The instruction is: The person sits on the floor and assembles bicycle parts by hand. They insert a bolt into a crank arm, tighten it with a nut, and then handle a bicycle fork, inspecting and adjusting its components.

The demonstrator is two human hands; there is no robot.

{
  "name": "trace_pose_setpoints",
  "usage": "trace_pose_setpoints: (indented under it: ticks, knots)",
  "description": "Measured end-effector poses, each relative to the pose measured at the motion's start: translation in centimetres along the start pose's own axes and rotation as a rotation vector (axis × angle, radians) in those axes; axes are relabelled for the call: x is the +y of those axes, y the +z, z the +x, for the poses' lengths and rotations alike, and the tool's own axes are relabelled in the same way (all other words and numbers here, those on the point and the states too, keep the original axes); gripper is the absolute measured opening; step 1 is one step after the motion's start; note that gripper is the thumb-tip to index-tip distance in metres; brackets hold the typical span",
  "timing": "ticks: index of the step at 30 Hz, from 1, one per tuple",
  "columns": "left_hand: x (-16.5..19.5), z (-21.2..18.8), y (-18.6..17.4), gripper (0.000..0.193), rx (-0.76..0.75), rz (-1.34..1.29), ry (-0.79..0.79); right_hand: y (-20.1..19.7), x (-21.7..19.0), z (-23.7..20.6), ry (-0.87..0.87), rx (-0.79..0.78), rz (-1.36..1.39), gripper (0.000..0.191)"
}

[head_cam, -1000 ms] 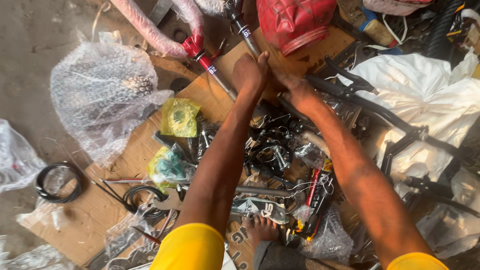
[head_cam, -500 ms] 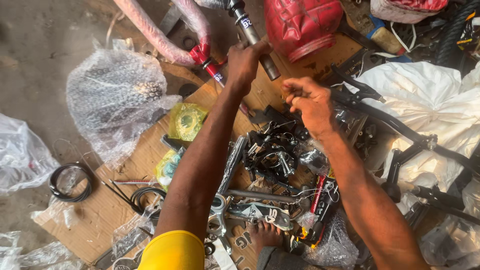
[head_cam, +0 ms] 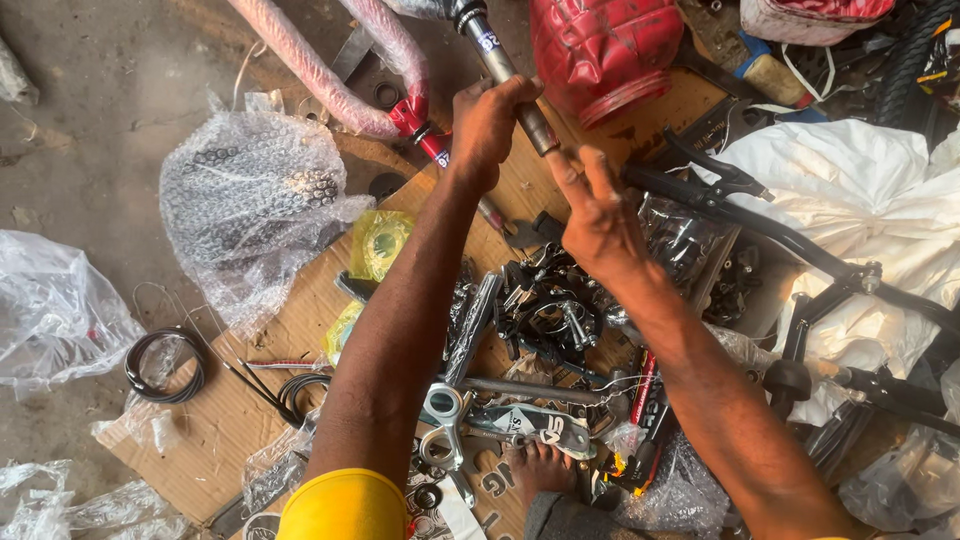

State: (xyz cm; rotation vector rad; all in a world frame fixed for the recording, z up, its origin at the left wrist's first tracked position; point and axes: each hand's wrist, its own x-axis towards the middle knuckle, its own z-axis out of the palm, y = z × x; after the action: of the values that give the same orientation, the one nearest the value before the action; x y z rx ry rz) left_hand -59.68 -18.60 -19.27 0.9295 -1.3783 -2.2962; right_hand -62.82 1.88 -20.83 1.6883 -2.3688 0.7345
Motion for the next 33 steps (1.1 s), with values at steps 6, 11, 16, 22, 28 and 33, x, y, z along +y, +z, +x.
trace_pose_setpoints:
  ticks: [6,11,16,22,28,33]
  knots:
    - [-0.7,0.7,0.4,0.021,0.016,-0.005,-0.042,2.3,-0.2,0.1,0.142,0.059,-0.022,0.054]
    - [-1.2,0.7,-0.4,0.019,-0.014,0.014,0.038,0.4,3.7,-0.8,0.304,-0.147,0.473,0.044]
    - [-0.6,0.1,-0.2,0.020,-0.031,0.027,-0.087,0.5,7.9,1.8,0.698,-0.315,0.127,0.064]
    - [0.4,-0.5,0.1,0.018,-0.029,0.029,-0.101,1.7,8.2,4.3,0.659,-0.555,-0.191,0.041]
    - [0.4,-0.3,-0.2,0.021,-0.048,0.042,-0.085,1.2,7.6,3.3,0.720,-0.328,0.061,0.035]
    - [-0.3,0.3,0.1,0.023,0.000,0.012,-0.060,-1.5,4.0,0.9,0.452,-0.050,0.704,0.051]
